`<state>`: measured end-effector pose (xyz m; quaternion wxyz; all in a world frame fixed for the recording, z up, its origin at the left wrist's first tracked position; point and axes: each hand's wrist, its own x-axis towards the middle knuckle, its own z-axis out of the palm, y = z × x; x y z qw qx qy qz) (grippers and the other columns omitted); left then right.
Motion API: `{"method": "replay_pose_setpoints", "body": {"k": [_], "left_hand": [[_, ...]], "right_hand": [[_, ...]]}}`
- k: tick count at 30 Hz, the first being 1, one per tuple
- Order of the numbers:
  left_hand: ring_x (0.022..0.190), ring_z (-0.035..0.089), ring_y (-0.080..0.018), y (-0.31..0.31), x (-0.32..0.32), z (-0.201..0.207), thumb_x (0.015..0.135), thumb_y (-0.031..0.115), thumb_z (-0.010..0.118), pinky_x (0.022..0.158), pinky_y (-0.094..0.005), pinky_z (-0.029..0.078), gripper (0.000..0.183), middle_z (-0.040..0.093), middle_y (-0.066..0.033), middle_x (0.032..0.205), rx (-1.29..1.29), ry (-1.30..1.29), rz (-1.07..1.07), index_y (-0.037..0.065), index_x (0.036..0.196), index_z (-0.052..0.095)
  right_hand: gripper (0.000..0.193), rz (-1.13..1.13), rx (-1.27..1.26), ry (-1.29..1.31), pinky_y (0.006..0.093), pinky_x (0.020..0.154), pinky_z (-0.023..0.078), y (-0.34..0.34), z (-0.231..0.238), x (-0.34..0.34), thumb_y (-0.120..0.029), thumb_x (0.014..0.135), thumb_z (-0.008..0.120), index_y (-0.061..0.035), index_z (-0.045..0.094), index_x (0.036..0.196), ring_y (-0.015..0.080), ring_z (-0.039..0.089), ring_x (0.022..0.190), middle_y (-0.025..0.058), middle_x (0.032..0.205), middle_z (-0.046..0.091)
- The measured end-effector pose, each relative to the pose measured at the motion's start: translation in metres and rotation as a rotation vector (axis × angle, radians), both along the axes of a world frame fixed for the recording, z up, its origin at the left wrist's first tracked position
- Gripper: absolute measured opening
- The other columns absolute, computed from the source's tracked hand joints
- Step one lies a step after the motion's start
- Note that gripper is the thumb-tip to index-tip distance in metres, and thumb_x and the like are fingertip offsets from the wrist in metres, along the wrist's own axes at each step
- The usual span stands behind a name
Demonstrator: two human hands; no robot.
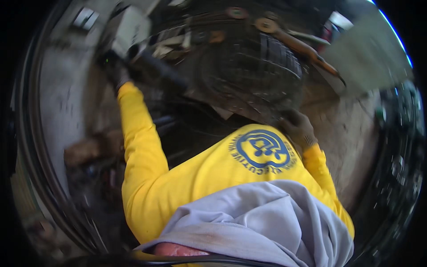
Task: The person uses an angle grinder on a metal wire basket and then uses a hammer and a metal rod to shape the wires.
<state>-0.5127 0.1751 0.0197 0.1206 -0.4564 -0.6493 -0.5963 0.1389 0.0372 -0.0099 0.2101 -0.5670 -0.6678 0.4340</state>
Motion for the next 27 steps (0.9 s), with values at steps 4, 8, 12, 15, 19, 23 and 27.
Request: {"method": "replay_pose_setpoints", "body": {"k": [4, 8, 12, 15, 19, 23, 27], "left_hand": [[0.117, 0.059, -0.0401, -0.044, -0.02, -0.008, 0.089, 0.035, 0.063, 0.102, -0.0447, 0.045, 0.052, 0.064, -0.0246, 0.122, -0.282, -0.077, 0.238, 0.0, 0.127, 0.06], [0.12, 0.059, -0.0386, -0.049, 0.02, 0.01, 0.09, 0.04, 0.06, 0.103, -0.0439, 0.045, 0.046, 0.064, -0.0206, 0.127, -0.332, -0.172, 0.375, 0.012, 0.126, 0.065], [0.123, 0.057, -0.038, -0.041, 0.029, 0.015, 0.09, 0.044, 0.059, 0.105, -0.044, 0.044, 0.048, 0.062, -0.0192, 0.13, -0.396, -0.255, 0.37, 0.015, 0.128, 0.064], [0.124, 0.057, -0.0379, -0.041, 0.019, 0.013, 0.089, 0.046, 0.059, 0.106, -0.0441, 0.044, 0.05, 0.062, -0.0188, 0.131, -0.431, -0.253, 0.385, 0.016, 0.13, 0.063], [0.125, 0.056, -0.0371, -0.042, 0.032, 0.02, 0.089, 0.05, 0.06, 0.106, -0.0442, 0.043, 0.054, 0.062, -0.0179, 0.132, -0.49, -0.296, 0.364, 0.017, 0.132, 0.062], [0.126, 0.056, -0.036, -0.049, 0.069, 0.049, 0.089, 0.052, 0.06, 0.107, -0.0444, 0.043, 0.056, 0.061, -0.0179, 0.133, -0.514, -0.387, 0.414, 0.017, 0.132, 0.062], [0.127, 0.056, -0.0353, -0.048, 0.026, 0.02, 0.089, 0.052, 0.06, 0.107, -0.0437, 0.042, 0.057, 0.06, -0.0188, 0.135, -0.431, -0.343, 0.319, 0.015, 0.132, 0.062]], "right_hand": [[0.029, 0.059, -0.1, 0.088, 0.0275, 0.073, 0.053, -0.003, 0.003, -0.006, -0.014, 0.091, 0.066, 0.0014, 0.066, 0.115, 0.0146, 0.067, 0.082, 0.0106, 0.094, 0.072], [0.027, 0.036, -0.162, 0.05, 0.0258, 0.071, 0.053, 0.007, -0.01, 0.004, -0.013, 0.091, 0.066, -0.0008, 0.066, 0.116, 0.0118, 0.066, 0.079, 0.0075, 0.09, 0.071], [0.027, 0.022, -0.199, 0.05, 0.0258, 0.07, 0.052, 0.012, -0.014, 0.01, -0.013, 0.091, 0.066, -0.0027, 0.067, 0.117, 0.0109, 0.064, 0.078, 0.0061, 0.089, 0.07], [0.027, 0.058, -0.159, 0.041, 0.0255, 0.07, 0.052, 0.017, -0.015, 0.01, -0.012, 0.091, 0.066, -0.0022, 0.066, 0.117, 0.0104, 0.063, 0.077, 0.0053, 0.088, 0.069], [0.028, 0.041, -0.215, 0.04, 0.025, 0.068, 0.051, 0.019, -0.013, 0.012, -0.012, 0.092, 0.065, -0.0018, 0.066, 0.118, 0.0103, 0.063, 0.075, 0.005, 0.087, 0.068], [0.028, 0.025, -0.222, 0.071, 0.0249, 0.067, 0.051, 0.017, -0.015, 0.013, -0.012, 0.092, 0.065, -0.0017, 0.065, 0.118, 0.0102, 0.062, 0.075, 0.0048, 0.088, 0.069], [0.027, 0.011, -0.249, 0.11, 0.0246, 0.067, 0.051, 0.015, -0.013, 0.007, -0.011, 0.092, 0.065, -0.0024, 0.066, 0.118, 0.0101, 0.063, 0.075, 0.0045, 0.088, 0.069]]}}
